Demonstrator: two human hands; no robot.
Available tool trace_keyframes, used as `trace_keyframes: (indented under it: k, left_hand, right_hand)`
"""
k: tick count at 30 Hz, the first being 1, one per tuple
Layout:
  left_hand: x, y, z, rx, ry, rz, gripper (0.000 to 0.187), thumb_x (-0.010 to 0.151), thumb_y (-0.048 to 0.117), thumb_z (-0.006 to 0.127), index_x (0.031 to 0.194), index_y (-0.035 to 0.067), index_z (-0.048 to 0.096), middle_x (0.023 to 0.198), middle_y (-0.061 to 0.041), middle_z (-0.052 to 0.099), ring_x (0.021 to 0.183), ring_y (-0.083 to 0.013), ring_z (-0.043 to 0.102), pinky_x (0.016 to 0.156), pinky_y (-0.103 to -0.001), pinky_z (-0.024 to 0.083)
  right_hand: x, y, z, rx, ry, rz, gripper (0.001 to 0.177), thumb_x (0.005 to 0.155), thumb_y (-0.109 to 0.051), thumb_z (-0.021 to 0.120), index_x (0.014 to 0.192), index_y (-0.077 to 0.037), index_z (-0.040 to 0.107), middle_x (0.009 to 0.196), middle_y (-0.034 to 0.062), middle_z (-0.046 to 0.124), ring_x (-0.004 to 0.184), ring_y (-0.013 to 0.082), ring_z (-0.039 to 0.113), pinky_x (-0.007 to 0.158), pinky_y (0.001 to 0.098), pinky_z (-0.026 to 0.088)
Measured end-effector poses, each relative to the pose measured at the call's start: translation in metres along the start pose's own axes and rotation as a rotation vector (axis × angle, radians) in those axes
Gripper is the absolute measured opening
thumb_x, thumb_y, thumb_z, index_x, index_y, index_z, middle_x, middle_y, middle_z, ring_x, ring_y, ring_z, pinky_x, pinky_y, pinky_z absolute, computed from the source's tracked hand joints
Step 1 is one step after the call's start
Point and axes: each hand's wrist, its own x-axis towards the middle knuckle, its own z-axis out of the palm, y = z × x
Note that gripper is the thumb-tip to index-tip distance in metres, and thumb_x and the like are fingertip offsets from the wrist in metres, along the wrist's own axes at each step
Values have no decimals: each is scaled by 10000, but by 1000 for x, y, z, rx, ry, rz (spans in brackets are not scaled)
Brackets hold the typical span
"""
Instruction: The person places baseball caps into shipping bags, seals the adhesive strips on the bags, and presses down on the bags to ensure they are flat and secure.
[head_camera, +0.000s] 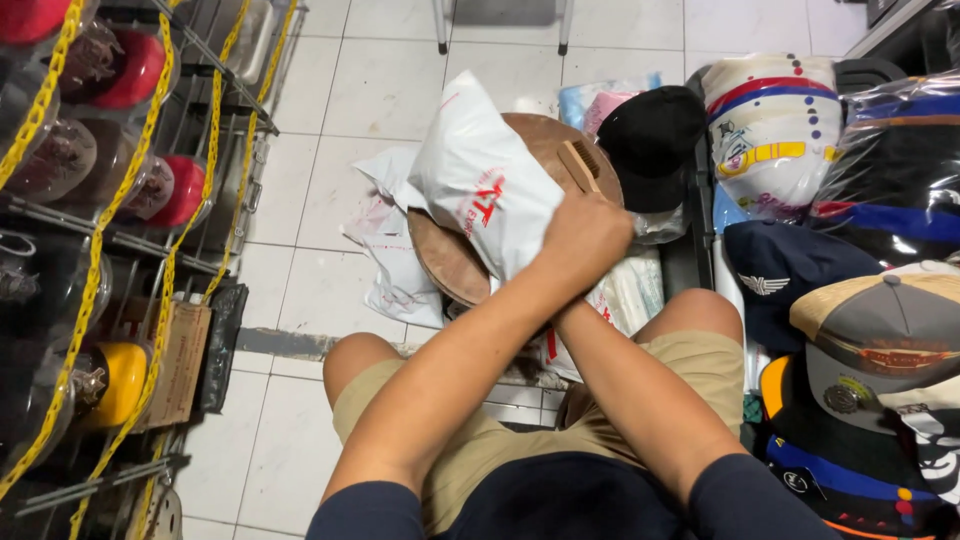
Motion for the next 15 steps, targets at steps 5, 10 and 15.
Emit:
trace_keyframes:
  k: [5, 10, 15]
  left_hand:
    - [-27, 29, -32, -180, 48, 116, 110, 697, 259, 732, 737, 158, 720, 704, -28, 692, 754, -257, 666, 697, -431, 464]
    - [-70, -15, -73, -532, 513, -1017, 438, 816, 198, 829, 1206, 146, 638, 1223, -68, 561, 1244, -300, 548, 1032, -471, 464]
    - [-154, -62, 2, -822, 48, -1398, 809, 837, 381, 803, 1456, 2, 446, 1434, -273, 474, 1389, -414, 472, 1152, -477, 416]
  right_hand:
    - [-30, 2, 17, -94, -64, 51, 49, 944, -91, 609, 959, -52, 635, 861, 125, 592, 766, 221, 510, 704, 370, 418]
    - [45, -76, 44, -160, -83, 93, 81, 941, -106, 611, 910, -39, 644, 802, 123, 589, 711, 213, 499, 658, 351, 410]
    - [77, -98, 46, -245, -130, 131, 128, 937, -122, 612, 862, -27, 653, 742, 121, 586, 656, 205, 488, 612, 333, 402]
